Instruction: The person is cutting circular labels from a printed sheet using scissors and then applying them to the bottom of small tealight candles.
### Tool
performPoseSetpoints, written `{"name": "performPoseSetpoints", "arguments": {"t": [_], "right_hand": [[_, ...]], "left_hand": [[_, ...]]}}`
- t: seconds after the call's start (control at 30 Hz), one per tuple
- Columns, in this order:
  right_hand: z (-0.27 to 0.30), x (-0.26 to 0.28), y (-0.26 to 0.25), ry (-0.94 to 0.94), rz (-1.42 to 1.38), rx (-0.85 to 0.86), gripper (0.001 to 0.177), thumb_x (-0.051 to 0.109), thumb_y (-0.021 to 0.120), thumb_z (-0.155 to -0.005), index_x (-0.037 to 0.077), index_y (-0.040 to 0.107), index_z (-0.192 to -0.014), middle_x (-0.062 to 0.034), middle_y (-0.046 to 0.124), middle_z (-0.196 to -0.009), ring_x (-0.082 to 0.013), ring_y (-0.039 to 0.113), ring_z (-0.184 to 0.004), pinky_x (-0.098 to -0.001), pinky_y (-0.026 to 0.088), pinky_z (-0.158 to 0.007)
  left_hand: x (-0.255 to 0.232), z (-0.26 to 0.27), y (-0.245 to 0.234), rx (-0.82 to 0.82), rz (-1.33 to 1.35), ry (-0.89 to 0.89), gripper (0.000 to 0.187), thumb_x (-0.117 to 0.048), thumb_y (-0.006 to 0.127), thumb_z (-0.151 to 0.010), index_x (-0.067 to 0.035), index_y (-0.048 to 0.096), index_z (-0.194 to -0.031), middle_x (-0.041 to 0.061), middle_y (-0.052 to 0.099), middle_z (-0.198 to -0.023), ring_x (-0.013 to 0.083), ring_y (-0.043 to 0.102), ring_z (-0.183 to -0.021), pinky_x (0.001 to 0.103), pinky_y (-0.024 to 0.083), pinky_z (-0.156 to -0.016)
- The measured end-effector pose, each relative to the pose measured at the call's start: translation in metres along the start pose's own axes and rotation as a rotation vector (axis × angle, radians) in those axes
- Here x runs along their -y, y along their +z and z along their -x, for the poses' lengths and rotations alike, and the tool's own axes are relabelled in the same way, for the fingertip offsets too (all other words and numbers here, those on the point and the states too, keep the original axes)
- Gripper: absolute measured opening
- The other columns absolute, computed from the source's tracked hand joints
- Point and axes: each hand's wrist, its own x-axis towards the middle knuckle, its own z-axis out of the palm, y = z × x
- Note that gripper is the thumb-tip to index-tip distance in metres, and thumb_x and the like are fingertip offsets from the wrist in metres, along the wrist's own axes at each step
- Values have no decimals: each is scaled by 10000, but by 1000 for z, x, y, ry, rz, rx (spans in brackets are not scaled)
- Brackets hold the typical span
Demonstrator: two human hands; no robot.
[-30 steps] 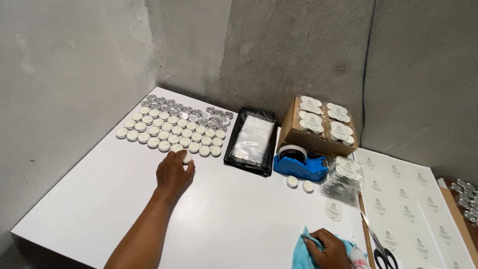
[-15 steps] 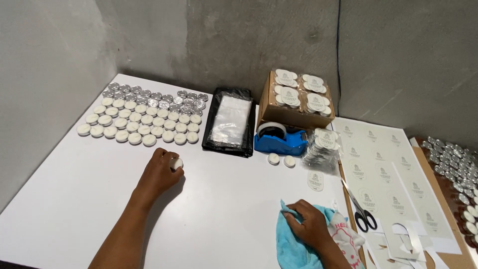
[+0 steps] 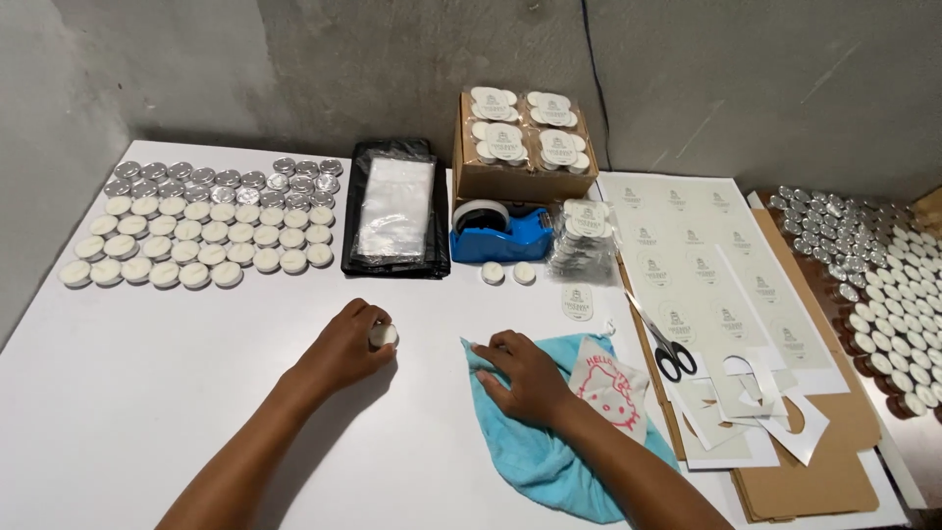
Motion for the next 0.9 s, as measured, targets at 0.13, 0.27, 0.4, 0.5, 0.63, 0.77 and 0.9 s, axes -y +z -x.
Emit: {"name": "performPoseSetpoints", "arguments": {"t": [0.13,0.27,0.4,0.5,0.63,0.77,0.9], "right_hand": [[-14,6,6,-2,-47,11,321,305,602,-979,137,696,-1236,-119,617,-1082,-334,664,-966,-419,573,-787],[-21,2,10,10,-67,18,313,326,592,-999,133,708,-1216,-103,605,-1067,-312,664,-959,-405,571,-798],[-21,0,16,14,-56,30,309,328,595,-1002,131,707,-1211,-101,606,-1073,-322,662,-960,-412,575,-803],[-23,3,15,20,-60,55,318,340,579,-1019,130,708,-1220,-96,600,-1078,-310,663,-969,-408,575,-812],[-22,-3,24,11,-135,-45,294,280,587,-1030,81,746,-1176,-142,636,-1033,-361,676,-876,-442,579,-743],[-19,-10,29,58,-396,-265,258,243,624,-1033,133,761,-1222,-72,659,-1038,-214,667,-797,-343,551,-659],[-20,-4,31,-44,-456,-372,301,152,686,-990,135,743,-1285,-81,659,-1083,-193,652,-720,-317,535,-590]], "left_hand": [[-19,-6,7,79,17,26,445,-190,724,-844,26,654,-1227,247,637,-1175,393,700,-1116,416,643,-865],[-31,-8,9,69,200,27,448,-139,743,-836,36,649,-1238,248,648,-1121,382,721,-1051,430,637,-869],[-32,-4,15,45,349,11,436,-96,758,-828,31,650,-1231,243,649,-1087,383,729,-1045,446,634,-875],[-22,-9,26,42,412,7,436,-86,771,-824,1,657,-1235,234,647,-1103,383,721,-1079,444,624,-917],[-15,-10,38,-13,460,6,434,-93,803,-790,3,689,-1197,247,672,-1055,393,738,-1024,444,632,-883],[-10,-6,44,0,574,-43,440,-87,800,-795,-26,714,-1222,224,692,-1115,334,742,-1051,423,623,-913],[-16,-3,52,36,686,-106,422,-102,820,-791,-45,755,-1204,175,727,-1132,224,734,-978,357,629,-873]]}}
